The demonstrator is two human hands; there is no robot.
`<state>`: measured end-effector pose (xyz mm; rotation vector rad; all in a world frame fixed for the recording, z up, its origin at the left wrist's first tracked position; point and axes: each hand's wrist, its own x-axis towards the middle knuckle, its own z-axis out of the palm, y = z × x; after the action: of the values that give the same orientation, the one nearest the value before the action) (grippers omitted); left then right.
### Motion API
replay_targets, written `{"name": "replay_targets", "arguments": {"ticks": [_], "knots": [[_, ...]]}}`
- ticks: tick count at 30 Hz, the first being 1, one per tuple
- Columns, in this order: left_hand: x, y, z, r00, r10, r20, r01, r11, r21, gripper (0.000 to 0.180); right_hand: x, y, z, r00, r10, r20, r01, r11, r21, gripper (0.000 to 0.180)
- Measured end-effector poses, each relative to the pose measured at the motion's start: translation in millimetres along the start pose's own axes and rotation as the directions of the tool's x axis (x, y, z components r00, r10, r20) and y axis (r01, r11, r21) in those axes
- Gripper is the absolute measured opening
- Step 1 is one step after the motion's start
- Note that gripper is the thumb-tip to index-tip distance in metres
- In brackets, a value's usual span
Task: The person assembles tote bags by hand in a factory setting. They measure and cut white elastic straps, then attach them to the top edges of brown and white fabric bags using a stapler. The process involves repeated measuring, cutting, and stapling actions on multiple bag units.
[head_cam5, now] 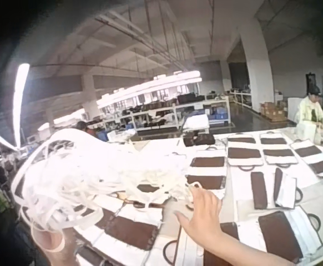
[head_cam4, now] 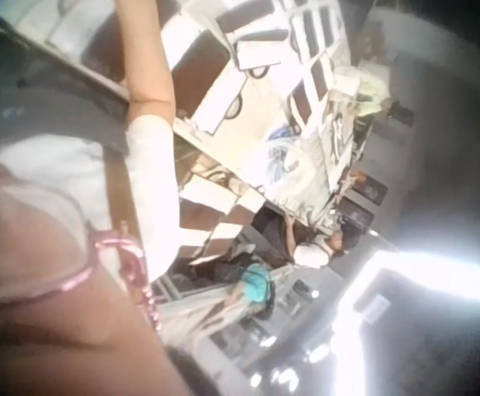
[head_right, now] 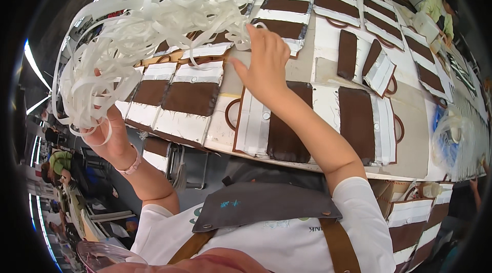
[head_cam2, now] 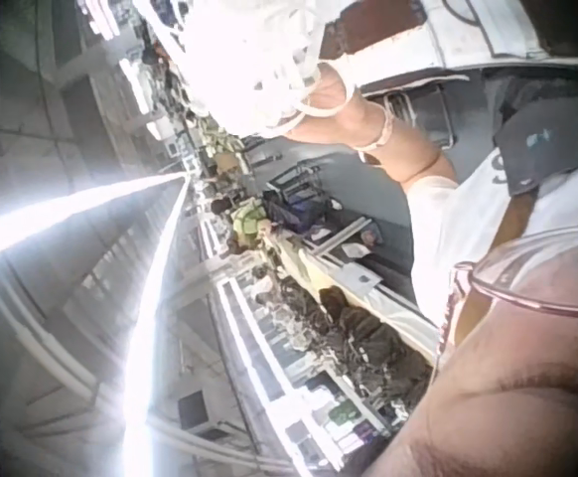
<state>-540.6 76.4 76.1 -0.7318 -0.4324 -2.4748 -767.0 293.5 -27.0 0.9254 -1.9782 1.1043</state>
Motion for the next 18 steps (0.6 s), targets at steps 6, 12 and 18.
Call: {"name": "replay_targets", "arguments": {"ticks": [6, 12, 18], "knots": [[-7, -12, 4, 0.995, -0.097, -0.025, 0.097, 0.995, 0.000, 0.044, 20, 12, -2, 0.986, -0.156, -0.051, 0.158, 0.987, 0.042, 0.043], [15, -22, 13, 0.972, -0.175, 0.159, 0.175, 0.984, 0.017, 0.069, 28, 11, -18, 0.833, 0.302, 0.463, -0.540, 0.624, 0.565, 0.009], [35, -23, -26, 0.999, 0.042, 0.017, -0.045, 0.909, 0.414, 0.074, 43, 17, -37, 0.593, 0.323, 0.738, -0.791, 0.058, 0.610, 0.009]]}}
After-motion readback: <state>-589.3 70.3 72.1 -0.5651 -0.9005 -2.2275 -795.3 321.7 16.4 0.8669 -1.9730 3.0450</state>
